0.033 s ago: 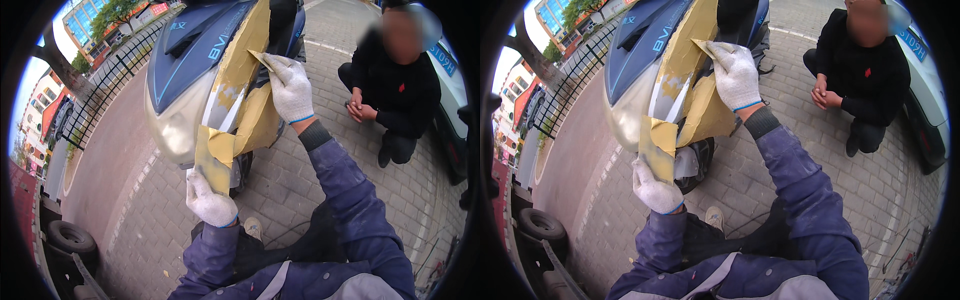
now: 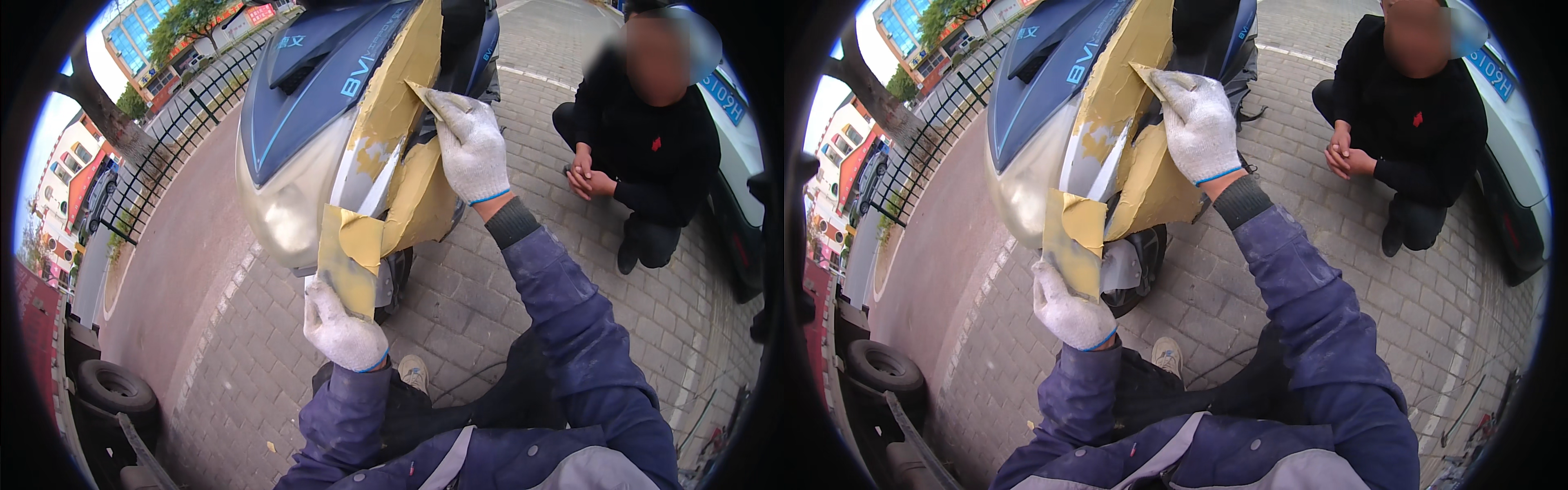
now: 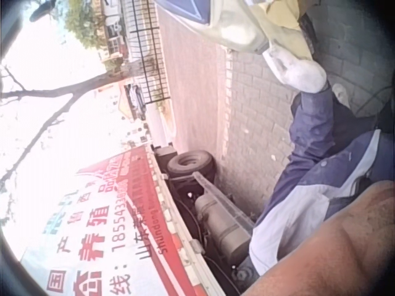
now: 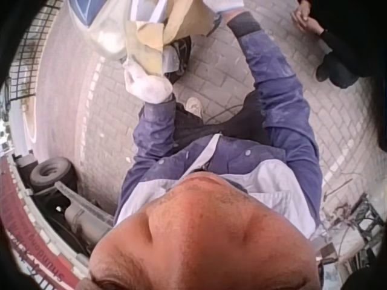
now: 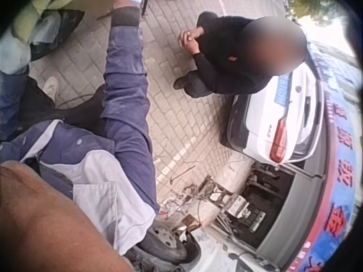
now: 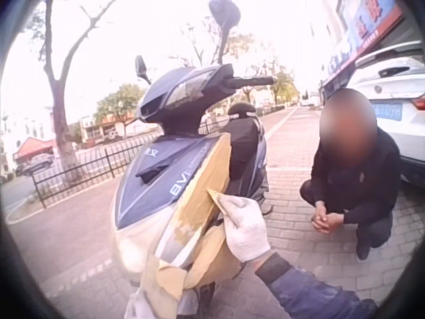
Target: The person applies yellow body filler to the front fairing of a scooter using a spreader, smoothing the material over the surface. Another person crouches nearby and occasionally points at the work area.
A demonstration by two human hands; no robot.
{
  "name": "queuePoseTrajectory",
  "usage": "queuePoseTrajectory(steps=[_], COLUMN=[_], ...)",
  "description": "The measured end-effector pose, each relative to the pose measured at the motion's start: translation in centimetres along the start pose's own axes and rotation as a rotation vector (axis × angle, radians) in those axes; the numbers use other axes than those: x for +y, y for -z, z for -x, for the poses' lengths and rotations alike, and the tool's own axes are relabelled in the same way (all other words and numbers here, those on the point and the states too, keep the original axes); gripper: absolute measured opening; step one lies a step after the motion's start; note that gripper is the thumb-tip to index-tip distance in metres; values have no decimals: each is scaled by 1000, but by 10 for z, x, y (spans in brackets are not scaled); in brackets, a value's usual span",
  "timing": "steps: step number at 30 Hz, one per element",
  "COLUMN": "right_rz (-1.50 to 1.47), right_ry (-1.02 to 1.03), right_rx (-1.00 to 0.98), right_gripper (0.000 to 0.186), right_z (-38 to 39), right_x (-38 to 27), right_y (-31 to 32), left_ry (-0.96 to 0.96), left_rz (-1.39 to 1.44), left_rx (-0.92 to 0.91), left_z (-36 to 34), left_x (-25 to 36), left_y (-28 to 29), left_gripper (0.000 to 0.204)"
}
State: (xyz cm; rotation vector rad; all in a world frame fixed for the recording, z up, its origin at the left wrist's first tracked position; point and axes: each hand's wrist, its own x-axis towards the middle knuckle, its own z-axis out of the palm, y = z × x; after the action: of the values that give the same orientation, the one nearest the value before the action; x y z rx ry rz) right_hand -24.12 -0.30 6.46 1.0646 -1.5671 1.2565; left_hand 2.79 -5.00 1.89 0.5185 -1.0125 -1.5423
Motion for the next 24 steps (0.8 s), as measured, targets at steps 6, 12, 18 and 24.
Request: queuePoseTrajectory(steps=[6,12,18,24], right_rz=[50,35,-248,-1126], right_ry=[154,208,57,-1057], right_rx=[-91,-183,-151,218], right_gripper=[36,42,35,36], right_z=[15,28,18,-11], right_x=[-17,-46,-60,-31], right_y=[-5,2,39,60], left_ry=[-6,15,28,13], left_rz=[25,17,-4,-45], left_rx=[6,-8,-4,13], left_z=[-5,-4,-2,-5], left_x=[-2,-1,1,0], left_y=[2,-2,-5,-1], left_gripper=[47,48,48,48])
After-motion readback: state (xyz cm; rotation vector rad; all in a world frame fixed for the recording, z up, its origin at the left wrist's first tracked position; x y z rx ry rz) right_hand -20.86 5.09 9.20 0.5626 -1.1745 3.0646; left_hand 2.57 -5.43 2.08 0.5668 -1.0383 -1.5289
